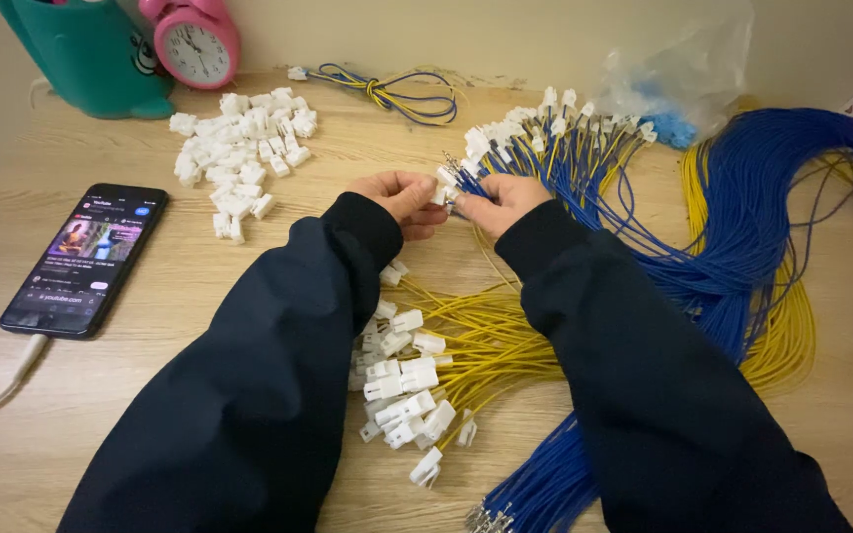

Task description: The person assembles wire harnesses by inserting the ends of blue and yellow wires into white plastic connectors. They handle the wires and connectors by hand, repeatedly picking up a connector and a wire, then joining them together on a wooden table.

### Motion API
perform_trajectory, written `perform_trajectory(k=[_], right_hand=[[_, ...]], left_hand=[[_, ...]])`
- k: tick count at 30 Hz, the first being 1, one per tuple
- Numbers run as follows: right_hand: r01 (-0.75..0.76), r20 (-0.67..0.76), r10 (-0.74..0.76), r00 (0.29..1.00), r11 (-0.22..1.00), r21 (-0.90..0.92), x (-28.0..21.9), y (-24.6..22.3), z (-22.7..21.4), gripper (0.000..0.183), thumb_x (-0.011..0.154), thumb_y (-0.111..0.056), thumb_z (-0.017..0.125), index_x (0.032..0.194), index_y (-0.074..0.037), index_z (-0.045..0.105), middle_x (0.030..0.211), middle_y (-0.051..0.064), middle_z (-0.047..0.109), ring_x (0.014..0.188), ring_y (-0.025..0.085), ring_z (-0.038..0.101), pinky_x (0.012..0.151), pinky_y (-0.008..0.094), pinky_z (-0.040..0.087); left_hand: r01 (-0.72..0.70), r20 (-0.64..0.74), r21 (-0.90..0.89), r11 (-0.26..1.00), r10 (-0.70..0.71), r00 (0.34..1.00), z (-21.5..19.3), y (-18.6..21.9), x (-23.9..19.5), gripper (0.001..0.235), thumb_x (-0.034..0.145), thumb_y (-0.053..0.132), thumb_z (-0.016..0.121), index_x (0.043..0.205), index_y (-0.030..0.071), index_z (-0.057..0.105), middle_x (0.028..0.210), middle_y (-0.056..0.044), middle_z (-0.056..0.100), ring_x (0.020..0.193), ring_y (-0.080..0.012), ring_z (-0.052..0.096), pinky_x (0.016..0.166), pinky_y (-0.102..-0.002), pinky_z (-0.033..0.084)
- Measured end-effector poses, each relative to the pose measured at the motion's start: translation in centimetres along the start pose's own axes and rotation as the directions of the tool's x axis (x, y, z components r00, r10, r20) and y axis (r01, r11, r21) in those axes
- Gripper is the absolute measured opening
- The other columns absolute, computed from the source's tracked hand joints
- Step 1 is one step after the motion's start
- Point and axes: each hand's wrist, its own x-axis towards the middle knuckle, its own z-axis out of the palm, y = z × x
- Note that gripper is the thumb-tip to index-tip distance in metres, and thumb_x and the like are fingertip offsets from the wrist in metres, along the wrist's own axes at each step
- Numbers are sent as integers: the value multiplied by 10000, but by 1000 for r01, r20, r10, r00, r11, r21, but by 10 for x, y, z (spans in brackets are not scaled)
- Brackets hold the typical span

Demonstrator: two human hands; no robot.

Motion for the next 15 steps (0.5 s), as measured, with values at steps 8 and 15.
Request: perform_trajectory(k=[8,15], right_hand=[[-1,-17,0,1000,998,-69,-4,-11,-1,262,749,-474,738,817,-220,739,614,-7,653,633,144,636,615,255,492],[2,-39,-12,999,973,-231,-1,-13,-2,376,764,-556,687,907,-211,731,788,48,711,846,257,688,739,332,518]], left_hand=[[-19,-5,36,999,19,1000,1,3,-4,340,850,283,771,1037,46,614,899,-196,707,863,-258,741,704,-312,638],[-3,-5,28,1000,3,1000,-2,1,2,358,867,236,757,1099,15,596,964,-212,679,936,-299,723,751,-339,634]])
